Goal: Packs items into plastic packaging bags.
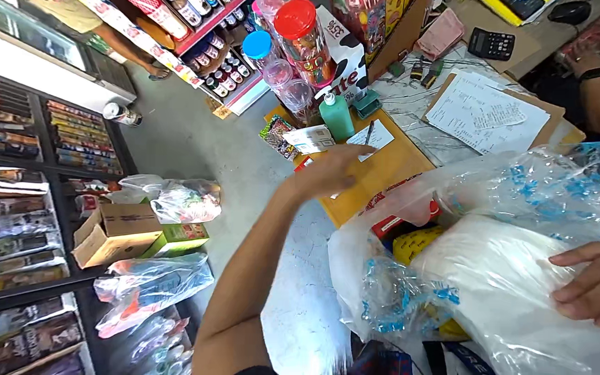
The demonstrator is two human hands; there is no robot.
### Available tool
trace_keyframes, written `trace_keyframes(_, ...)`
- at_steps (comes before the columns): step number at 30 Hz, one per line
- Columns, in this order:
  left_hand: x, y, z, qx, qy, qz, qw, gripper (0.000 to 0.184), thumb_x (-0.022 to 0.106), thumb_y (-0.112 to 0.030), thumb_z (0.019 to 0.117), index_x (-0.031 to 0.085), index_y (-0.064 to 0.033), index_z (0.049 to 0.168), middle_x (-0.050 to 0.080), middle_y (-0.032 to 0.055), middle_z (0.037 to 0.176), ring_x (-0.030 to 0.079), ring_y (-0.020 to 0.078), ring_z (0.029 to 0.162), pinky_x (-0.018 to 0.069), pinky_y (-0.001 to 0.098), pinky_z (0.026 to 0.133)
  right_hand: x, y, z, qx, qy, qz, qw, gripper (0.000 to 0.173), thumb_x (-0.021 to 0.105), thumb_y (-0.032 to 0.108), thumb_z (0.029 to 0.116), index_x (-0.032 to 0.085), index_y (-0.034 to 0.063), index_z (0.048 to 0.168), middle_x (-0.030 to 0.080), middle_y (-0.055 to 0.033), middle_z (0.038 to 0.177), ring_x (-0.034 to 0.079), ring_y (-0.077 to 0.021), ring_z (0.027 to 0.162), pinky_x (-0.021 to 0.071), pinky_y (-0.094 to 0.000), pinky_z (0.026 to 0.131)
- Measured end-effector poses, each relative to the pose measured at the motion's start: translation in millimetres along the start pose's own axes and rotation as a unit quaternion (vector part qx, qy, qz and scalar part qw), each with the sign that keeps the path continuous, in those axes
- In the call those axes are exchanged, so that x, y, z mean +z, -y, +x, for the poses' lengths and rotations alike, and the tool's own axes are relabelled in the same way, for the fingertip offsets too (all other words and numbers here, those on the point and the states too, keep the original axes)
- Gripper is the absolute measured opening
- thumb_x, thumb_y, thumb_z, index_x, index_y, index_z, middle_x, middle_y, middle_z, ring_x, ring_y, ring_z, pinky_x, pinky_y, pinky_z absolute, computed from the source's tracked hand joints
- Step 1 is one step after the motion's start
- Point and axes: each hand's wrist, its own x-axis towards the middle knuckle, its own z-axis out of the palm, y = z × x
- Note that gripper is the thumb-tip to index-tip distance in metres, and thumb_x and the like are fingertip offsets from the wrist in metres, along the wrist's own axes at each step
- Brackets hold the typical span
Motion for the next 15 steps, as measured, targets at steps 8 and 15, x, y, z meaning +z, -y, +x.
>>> trace_keyframes(8, 70.4, 142.2, -5.8, -0.068, 0.034, 0.263, 0.962, 0.058, 0.086, -0.016, 0.0813, 0.063, -0.0058, 0.134, 0.060, 0.0227, 0.136, 0.049, 0.0425, 0.137, 0.0245, 0.0694, 0.116, 9.8, -6.0, 4.3, -0.045, -0.070, -0.017, 0.996, 0.036, 0.040, 0.021, 0.1106, 0.067, 0.0097, 0.090, 0.077, -0.0022, 0.097, 0.071, -0.0111, 0.108, 0.0483, -0.0281, 0.110)
trace_keyframes(15, 46.2, 94.6, -39.5, -0.174, -0.115, 0.109, 0.972, 0.069, 0.086, -0.027, 0.0843, 0.055, 0.0032, 0.139, 0.061, 0.0299, 0.131, 0.055, 0.0486, 0.127, 0.0421, 0.0648, 0.105, -11.4, 28.6, 27.2, 0.321, 0.045, 0.002, 0.946, 0.027, 0.045, 0.000, 0.0958, 0.065, -0.0173, 0.093, 0.072, -0.0145, 0.088, 0.065, -0.0106, 0.100, 0.0361, -0.0207, 0.111)
